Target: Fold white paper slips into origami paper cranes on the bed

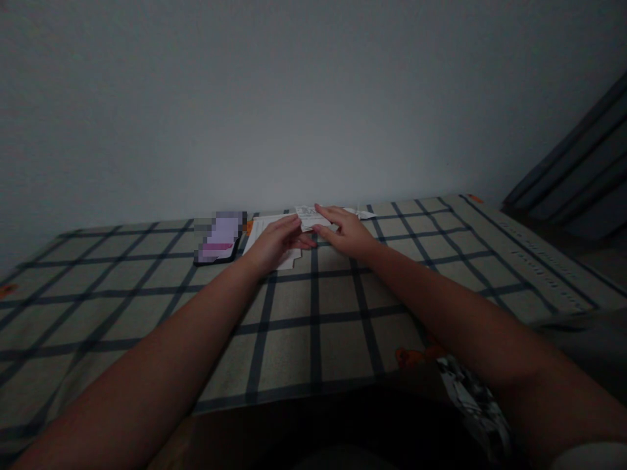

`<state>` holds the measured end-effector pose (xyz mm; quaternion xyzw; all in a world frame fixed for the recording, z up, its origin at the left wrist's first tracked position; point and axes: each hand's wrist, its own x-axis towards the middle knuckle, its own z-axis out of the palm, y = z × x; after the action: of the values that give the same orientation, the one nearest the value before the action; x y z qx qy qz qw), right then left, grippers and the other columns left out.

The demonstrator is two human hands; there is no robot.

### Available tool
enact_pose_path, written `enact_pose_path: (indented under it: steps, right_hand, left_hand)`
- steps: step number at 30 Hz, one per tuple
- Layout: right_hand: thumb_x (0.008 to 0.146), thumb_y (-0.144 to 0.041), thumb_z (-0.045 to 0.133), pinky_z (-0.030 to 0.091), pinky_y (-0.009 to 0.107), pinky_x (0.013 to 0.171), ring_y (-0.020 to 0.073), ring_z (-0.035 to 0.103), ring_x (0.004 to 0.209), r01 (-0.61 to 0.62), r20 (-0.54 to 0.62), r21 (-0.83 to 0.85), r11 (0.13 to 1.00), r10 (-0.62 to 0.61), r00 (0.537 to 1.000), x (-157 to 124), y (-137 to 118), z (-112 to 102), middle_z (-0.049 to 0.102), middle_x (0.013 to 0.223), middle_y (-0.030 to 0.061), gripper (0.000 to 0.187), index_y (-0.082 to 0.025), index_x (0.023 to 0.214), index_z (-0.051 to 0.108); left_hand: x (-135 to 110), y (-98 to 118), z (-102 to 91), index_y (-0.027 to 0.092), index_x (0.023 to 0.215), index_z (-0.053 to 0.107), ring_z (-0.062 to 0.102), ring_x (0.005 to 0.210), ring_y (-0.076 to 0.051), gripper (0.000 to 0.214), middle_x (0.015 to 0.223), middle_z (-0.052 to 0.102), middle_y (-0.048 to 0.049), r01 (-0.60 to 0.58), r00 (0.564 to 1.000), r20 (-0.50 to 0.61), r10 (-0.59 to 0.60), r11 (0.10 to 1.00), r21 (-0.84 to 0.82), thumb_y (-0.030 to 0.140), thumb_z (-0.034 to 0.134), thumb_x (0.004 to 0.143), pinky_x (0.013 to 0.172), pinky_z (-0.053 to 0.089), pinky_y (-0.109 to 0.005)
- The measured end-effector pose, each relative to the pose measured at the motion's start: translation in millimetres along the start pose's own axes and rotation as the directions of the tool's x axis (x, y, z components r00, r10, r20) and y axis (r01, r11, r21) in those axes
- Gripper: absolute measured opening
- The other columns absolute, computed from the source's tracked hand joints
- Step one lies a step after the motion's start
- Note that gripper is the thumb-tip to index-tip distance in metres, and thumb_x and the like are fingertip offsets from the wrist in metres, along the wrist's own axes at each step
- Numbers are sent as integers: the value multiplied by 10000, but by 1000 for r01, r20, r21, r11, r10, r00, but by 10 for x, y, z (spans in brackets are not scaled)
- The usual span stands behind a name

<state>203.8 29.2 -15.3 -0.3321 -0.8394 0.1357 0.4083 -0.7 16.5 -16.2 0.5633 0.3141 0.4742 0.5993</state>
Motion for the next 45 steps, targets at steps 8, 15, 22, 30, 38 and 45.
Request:
enact_pose_path:
  steps: [8, 15, 22, 30, 38, 45]
  right_hand:
    - [919, -466, 521, 484, 401, 921, 243, 587, 1140, -58, 14, 60, 996, 57, 998, -2, 42, 14, 585, 1367, 146, 588, -159, 1421, 512]
    - [914, -442, 529, 474, 382, 921, 231, 604, 1076, -57, -7, 104, 993, 58, 998, 8, 16, 7, 616, 1317, 159, 585, -112, 1397, 535]
    - [910, -440, 532, 485, 358, 871, 197, 608, 958, -72, 9, 126, 989, 72, 997, 7, 37, 9, 621, 1279, 160, 602, -118, 1418, 508]
    - [919, -435, 525, 495, 348, 822, 174, 605, 865, -66, 24, 149, 987, 63, 998, 12, 100, 45, 647, 1186, 148, 611, -118, 1439, 479]
    - [921, -443, 518, 506, 350, 813, 181, 604, 881, -43, 19, 167, 985, 41, 999, 17, 136, 48, 637, 1207, 164, 637, -88, 1446, 461]
    - [920, -442, 533, 505, 363, 862, 211, 589, 1028, 31, 46, 41, 999, -33, 998, -1, 114, 32, 592, 1307, 151, 626, -148, 1465, 444]
  left_hand:
    - [-31, 49, 50, 128, 1087, 667, 687, 699, -153, 293, 959, 728, -102, 0, 1000, -29, 1, 1000, 15, 303, 616, 858, 703, 571, -292]
    - [-28, 41, 51, 127, 1099, 672, 690, 677, -150, 312, 987, 729, -100, -13, 1000, -23, 13, 1000, -21, 327, 599, 872, 688, 571, -285]
    - [-14, 27, 43, 116, 1106, 672, 690, 689, -150, 296, 1042, 727, -118, -6, 999, -46, 6, 1000, 2, 231, 607, 841, 704, 573, -293]
    - [7, -8, 11, 119, 1132, 657, 690, 671, -150, 334, 977, 732, -111, -12, 1000, -18, 12, 999, -41, 331, 603, 880, 684, 575, -286]
    - [30, -64, -29, 147, 1201, 645, 701, 697, -156, 375, 1049, 727, -107, -31, 999, -5, 31, 999, 20, 298, 625, 857, 702, 574, -292]
    - [-21, 6, 38, 140, 1130, 666, 667, 666, -122, 381, 1053, 719, -91, 28, 996, -86, -18, 992, 121, 192, 647, 752, 655, 549, -260]
